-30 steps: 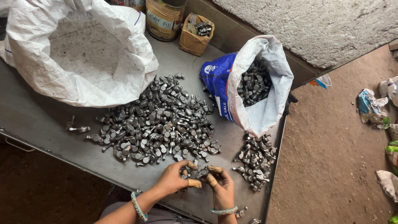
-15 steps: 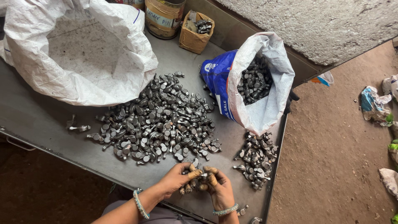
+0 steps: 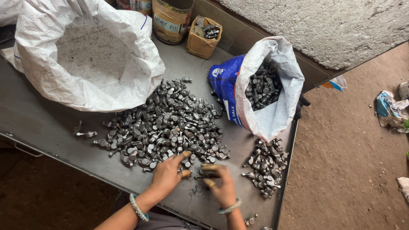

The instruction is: The person sits at a metal table and repeatedly picks up small metal parts from a large pile, separates them by hand, and places them into a blue and white sack. The person continues this sorting process throughout the clip.

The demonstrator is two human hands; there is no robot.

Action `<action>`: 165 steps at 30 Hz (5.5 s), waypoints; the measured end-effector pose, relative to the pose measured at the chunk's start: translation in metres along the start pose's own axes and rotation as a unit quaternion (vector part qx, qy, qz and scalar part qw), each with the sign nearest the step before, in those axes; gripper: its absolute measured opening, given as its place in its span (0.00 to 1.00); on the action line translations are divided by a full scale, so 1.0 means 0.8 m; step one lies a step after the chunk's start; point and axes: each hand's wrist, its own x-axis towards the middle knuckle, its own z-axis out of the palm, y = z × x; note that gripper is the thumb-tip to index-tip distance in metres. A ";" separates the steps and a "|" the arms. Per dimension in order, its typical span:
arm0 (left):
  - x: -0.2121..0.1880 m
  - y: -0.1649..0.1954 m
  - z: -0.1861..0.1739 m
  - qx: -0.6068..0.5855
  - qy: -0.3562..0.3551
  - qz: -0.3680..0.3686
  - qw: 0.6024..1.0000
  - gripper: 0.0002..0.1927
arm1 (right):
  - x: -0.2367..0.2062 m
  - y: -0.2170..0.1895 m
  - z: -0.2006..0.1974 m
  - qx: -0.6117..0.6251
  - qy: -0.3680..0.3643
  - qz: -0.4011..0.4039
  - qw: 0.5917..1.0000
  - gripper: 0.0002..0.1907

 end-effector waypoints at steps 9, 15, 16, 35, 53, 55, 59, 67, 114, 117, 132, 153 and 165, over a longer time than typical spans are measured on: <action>0.003 -0.004 0.011 0.017 -0.056 -0.008 0.998 0.30 | -0.014 0.040 0.021 0.176 0.029 0.123 0.976 0.14; 0.004 -0.006 0.012 -0.004 -0.053 0.031 0.998 0.30 | -0.055 0.072 0.005 0.713 0.036 0.276 0.644 0.29; 0.004 -0.006 0.013 -0.016 -0.050 0.043 0.998 0.31 | -0.060 0.074 0.005 0.730 0.026 0.265 0.630 0.28; -0.015 -0.013 0.044 -0.091 -0.126 -0.072 0.985 0.21 | -0.077 0.090 0.003 0.707 0.016 0.288 0.646 0.24; -0.011 0.002 0.028 -0.171 -0.179 -0.167 0.954 0.22 | 0.045 0.014 -0.006 -0.199 0.118 0.043 0.972 0.22; -0.011 -0.001 0.026 -0.176 -0.167 -0.140 0.960 0.21 | 0.036 0.002 -0.004 -0.216 0.097 0.075 0.969 0.21; -0.007 -0.007 0.025 -0.166 -0.133 -0.100 0.972 0.20 | 0.006 -0.002 -0.005 -0.247 0.065 0.106 0.961 0.22; -0.006 -0.014 0.036 -0.174 -0.129 -0.084 0.973 0.18 | -0.049 0.080 -0.005 0.333 0.121 0.250 0.901 0.21; -0.010 -0.003 0.033 -0.424 -0.220 -0.225 0.850 0.14 | 0.025 0.068 0.003 0.386 0.128 0.128 0.904 0.18; -0.008 -0.002 0.034 -0.419 -0.199 -0.212 0.860 0.14 | -0.010 0.085 -0.003 0.598 0.093 0.146 0.782 0.22; -0.010 0.006 0.057 -0.442 -0.253 -0.182 0.841 0.13 | -0.049 0.079 0.000 0.617 -0.009 0.207 0.759 0.24; -0.006 0.006 0.031 -0.458 -0.179 -0.218 0.843 0.10 | 0.024 -0.006 0.016 -0.114 0.072 0.124 0.983 0.16; -0.011 0.007 0.036 -0.372 -0.142 -0.177 0.900 0.17 | -0.023 0.008 0.027 -0.081 0.087 0.128 0.985 0.13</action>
